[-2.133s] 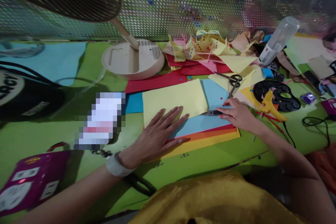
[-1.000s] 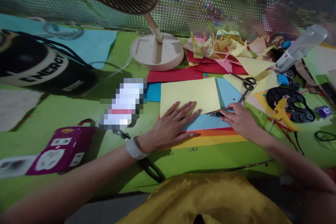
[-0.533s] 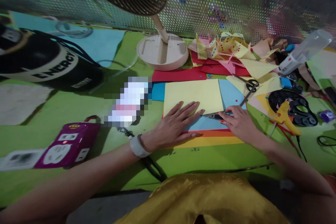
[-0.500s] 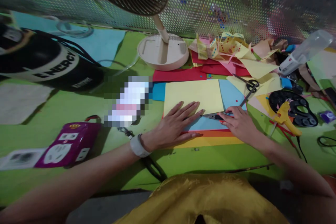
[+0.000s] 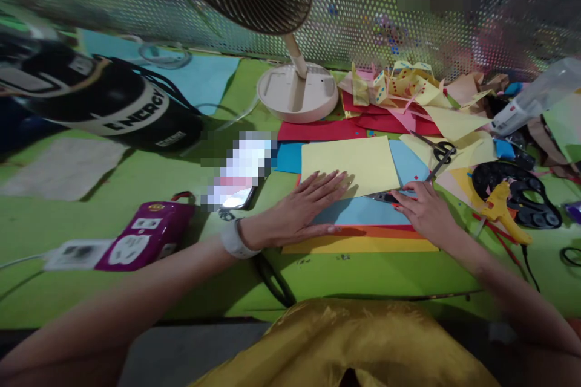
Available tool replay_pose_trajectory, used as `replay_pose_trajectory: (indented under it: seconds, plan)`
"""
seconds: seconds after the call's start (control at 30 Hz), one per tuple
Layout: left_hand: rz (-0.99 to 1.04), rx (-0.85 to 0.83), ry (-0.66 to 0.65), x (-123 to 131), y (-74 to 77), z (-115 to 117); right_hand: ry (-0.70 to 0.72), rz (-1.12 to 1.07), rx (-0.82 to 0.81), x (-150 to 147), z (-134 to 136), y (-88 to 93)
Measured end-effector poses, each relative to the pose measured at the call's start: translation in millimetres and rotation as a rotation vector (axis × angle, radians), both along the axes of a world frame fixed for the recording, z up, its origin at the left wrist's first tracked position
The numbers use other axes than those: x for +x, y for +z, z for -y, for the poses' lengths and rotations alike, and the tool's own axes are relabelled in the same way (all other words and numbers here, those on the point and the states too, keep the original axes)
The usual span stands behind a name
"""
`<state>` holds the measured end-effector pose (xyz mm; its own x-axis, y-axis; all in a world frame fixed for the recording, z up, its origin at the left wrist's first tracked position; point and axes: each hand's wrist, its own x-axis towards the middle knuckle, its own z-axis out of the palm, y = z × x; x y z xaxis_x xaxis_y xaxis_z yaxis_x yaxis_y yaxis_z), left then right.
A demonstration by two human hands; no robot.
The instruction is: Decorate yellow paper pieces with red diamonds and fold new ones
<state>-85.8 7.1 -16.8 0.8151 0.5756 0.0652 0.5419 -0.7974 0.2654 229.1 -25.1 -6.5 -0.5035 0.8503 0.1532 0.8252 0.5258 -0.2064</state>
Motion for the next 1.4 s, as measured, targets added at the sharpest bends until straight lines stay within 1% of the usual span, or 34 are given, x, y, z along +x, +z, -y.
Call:
replay_pose_trajectory:
  seconds: [0.13,0.23,0.37,0.57,0.87,1.17,1.3,1.4]
  plan:
    - [-0.003,0.043,0.001,-13,-4.0,1,0.009,0.024,-0.02,-1,-1,0.6]
    - [0.0,0.071,-0.002,-17,-6.3,3,0.006,0.04,-0.03,-4,-1,1.3]
    - [-0.01,0.087,0.01,-16,-7.6,5,0.021,0.041,-0.039,-13,-2,2.9]
    - [0.018,0.079,0.015,-15,-8.1,5,0.004,0.033,-0.054,-26,-7,3.0]
    - [0.006,0.071,0.012,-16,-7.2,6,0.043,-0.037,-0.038,-17,3,0.0]
    - [0.022,0.046,0.027,-16,-5.8,6,0.062,0.013,-0.012,-42,-4,0.7]
    - [-0.007,0.046,0.015,-14,-4.6,7,0.089,0.017,0.004,-41,-2,0.1]
    - [0.01,0.021,-0.001,-17,-4.1,4,0.101,0.007,0.015,-38,0,0.0]
